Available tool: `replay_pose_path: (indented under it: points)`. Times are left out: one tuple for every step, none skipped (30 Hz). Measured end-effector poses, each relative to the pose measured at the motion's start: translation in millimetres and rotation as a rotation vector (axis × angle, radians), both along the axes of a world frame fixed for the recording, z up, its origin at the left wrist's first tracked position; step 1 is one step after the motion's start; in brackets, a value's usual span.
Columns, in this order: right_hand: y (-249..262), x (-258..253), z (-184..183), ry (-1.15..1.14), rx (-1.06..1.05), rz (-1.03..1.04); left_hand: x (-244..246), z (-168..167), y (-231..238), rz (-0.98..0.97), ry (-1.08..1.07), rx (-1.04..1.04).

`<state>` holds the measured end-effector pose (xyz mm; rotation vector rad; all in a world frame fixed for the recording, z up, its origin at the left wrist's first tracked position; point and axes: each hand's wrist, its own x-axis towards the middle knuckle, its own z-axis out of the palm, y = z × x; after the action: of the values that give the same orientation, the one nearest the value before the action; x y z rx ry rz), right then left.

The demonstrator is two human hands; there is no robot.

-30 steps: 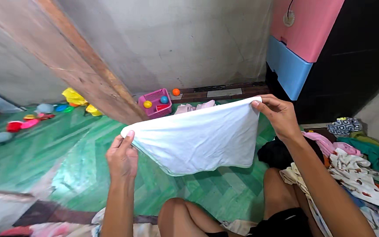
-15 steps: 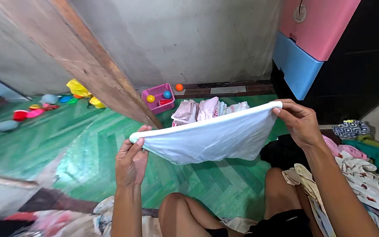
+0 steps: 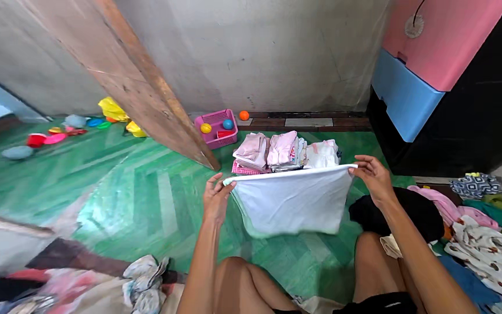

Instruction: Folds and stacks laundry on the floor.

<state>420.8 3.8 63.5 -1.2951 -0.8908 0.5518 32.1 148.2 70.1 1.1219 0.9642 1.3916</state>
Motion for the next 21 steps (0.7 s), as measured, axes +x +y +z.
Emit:
replay_pose_path:
  points:
    - [-5.6, -1.7, -1.7, -0.028, 0.005, 0.007, -4.5, -0.7, -2.6, -0.026, -0.001, 0.011]
    - [-13.5, -3.7, -4.2, -0.057, 0.002, 0.02, -12.2, -3.9, -6.9, -0.066, 0.014, 0.019]
    - [-23.4, -5.4, -8.6, -0.088, -0.021, 0.047, -22.9, -10.5, -13.2, -0.116, 0.053, 0.028]
    - [-33.6, -5.7, -15.8, -0.132, -0.052, 0.082, -35.5, -19.9, -20.5, -0.17, 0.111, 0.04]
    - [-43.4, -5.2, -25.2, -0.189, -0.09, 0.115, -48.0, -30.8, -28.6, -0.227, 0.184, 0.047]
    - [-53.2, -5.2, -36.9, -0.255, -0.129, 0.141, -58.9, -42.9, -37.7, -0.277, 0.254, 0.04]
    - [-63.3, -5.8, -50.5, -0.316, -0.166, 0.169, -68.2, -56.0, -47.7, -0.323, 0.311, 0.014]
    - [-73.8, -7.9, -64.2, -0.365, -0.211, 0.203, -75.5, -69.4, -58.1, -0.359, 0.35, -0.022]
    - [-84.2, -10.8, -77.4, -0.403, -0.266, 0.245, -82.0, -83.2, -67.3, -0.392, 0.39, -0.051]
    - [-94.0, -14.0, -89.7, -0.427, -0.321, 0.297, -87.9, -96.2, -75.4, -0.423, 0.433, -0.071]
    - [-102.8, -16.9, -101.1, -0.449, -0.368, 0.359, -93.0, -107.5, -82.3, -0.451, 0.479, -0.089]
    - [-110.4, -19.3, -111.1, -0.465, -0.422, 0.427, -97.8, -117.9, -86.9, -0.481, 0.533, -0.097]
    - [-116.4, -21.4, -120.0, -0.479, -0.477, 0.49, -101.5, -126.6, -89.9, -0.507, 0.591, -0.1]
    - [-120.5, -23.0, -127.1, -0.466, -0.54, 0.544, -103.5, -132.8, -90.9, -0.527, 0.638, -0.107]
    - [-122.3, -24.1, -132.4, -0.44, -0.601, 0.58, -103.2, -135.3, -90.6, -0.537, 0.674, -0.121]
    - [-121.8, -24.7, -135.9, -0.415, -0.654, 0.599, -101.3, -134.4, -88.6, -0.541, 0.702, -0.14]
    - [-119.1, -24.7, -138.5, -0.391, -0.679, 0.6, -98.5, -131.5, -85.2, -0.538, 0.719, -0.161]
    - [-114.5, -24.1, -140.5, -0.361, -0.681, 0.584, -95.0, -128.6, -80.3, -0.528, 0.735, -0.177]
    - [-108.1, -22.7, -142.6, -0.324, -0.668, 0.558, -90.1, -126.3, -74.3, -0.511, 0.745, -0.189]
    - [-100.1, -20.8, -144.4, -0.287, -0.662, 0.519, -84.0, -125.9, -66.7, -0.481, 0.742, -0.193]
    - [-90.4, -19.3, -146.6, -0.243, -0.669, 0.468, -76.3, -125.8, -57.3, -0.449, 0.73, -0.193]
